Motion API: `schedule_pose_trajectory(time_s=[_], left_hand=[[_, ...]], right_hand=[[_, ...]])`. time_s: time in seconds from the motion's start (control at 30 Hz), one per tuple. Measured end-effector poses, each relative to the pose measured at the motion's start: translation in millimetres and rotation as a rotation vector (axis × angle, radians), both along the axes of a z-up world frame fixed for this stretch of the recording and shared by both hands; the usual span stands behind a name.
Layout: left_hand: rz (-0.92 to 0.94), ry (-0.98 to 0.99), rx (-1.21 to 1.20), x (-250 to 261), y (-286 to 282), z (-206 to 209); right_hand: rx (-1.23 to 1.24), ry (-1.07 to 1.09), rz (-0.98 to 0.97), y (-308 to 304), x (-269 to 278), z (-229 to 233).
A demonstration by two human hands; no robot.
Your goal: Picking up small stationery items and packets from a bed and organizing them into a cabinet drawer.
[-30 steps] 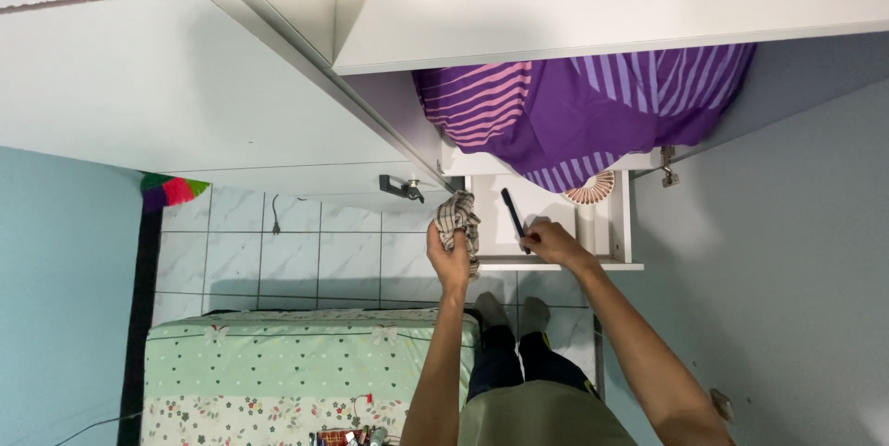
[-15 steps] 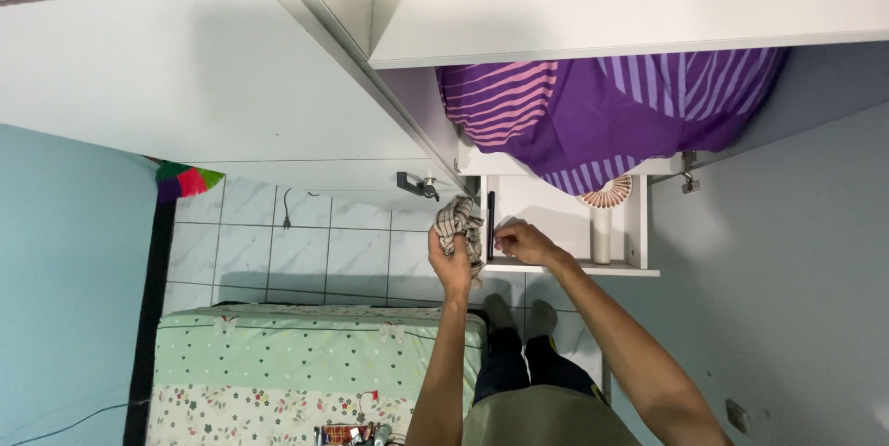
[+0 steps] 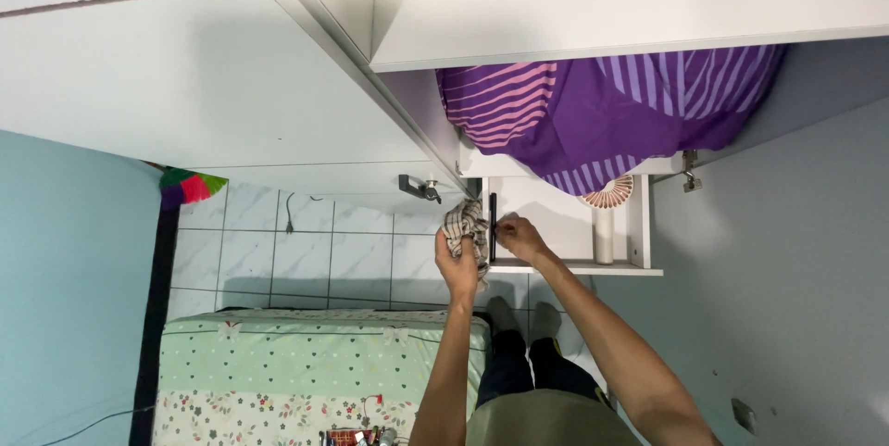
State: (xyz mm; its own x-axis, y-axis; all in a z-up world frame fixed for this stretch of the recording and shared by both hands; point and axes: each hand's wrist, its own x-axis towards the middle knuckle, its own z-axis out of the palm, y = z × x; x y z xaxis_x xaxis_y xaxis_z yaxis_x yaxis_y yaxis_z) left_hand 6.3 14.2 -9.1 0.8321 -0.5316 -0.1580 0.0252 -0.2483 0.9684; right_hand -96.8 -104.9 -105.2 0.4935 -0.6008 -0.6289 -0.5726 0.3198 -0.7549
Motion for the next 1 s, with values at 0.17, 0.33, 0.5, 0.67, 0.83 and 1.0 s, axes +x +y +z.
schedule_pose_trajectory(time_s=[0.17,0.33,0.5,0.67,0.83,1.0], left_hand=[[-0.014,0.021,0.014,-2,0,7],[-0.026,0.032,0.034,0,-1,11],[-0.041,-0.05,0.0,-2,-1,4],[-0.089,-0.147,0.027,-8,-5,28],[-0.125,-0.177,0.011,-14,-8,26],[-0.14,-0.217,0.035,-12,-6,18]], right_hand=[[0.065,0.025,0.038,3,-9,39],[-0.06,0.059,0.267,1,-4,60],[-0.525,0.349,0.491,-13,-39,102],[-0.53,0.397,0.654,-28,-72,113],[-0.45,0.339,0.661,-22,-78,64],[-0.454,0.285,0.65,-19,-75,46]])
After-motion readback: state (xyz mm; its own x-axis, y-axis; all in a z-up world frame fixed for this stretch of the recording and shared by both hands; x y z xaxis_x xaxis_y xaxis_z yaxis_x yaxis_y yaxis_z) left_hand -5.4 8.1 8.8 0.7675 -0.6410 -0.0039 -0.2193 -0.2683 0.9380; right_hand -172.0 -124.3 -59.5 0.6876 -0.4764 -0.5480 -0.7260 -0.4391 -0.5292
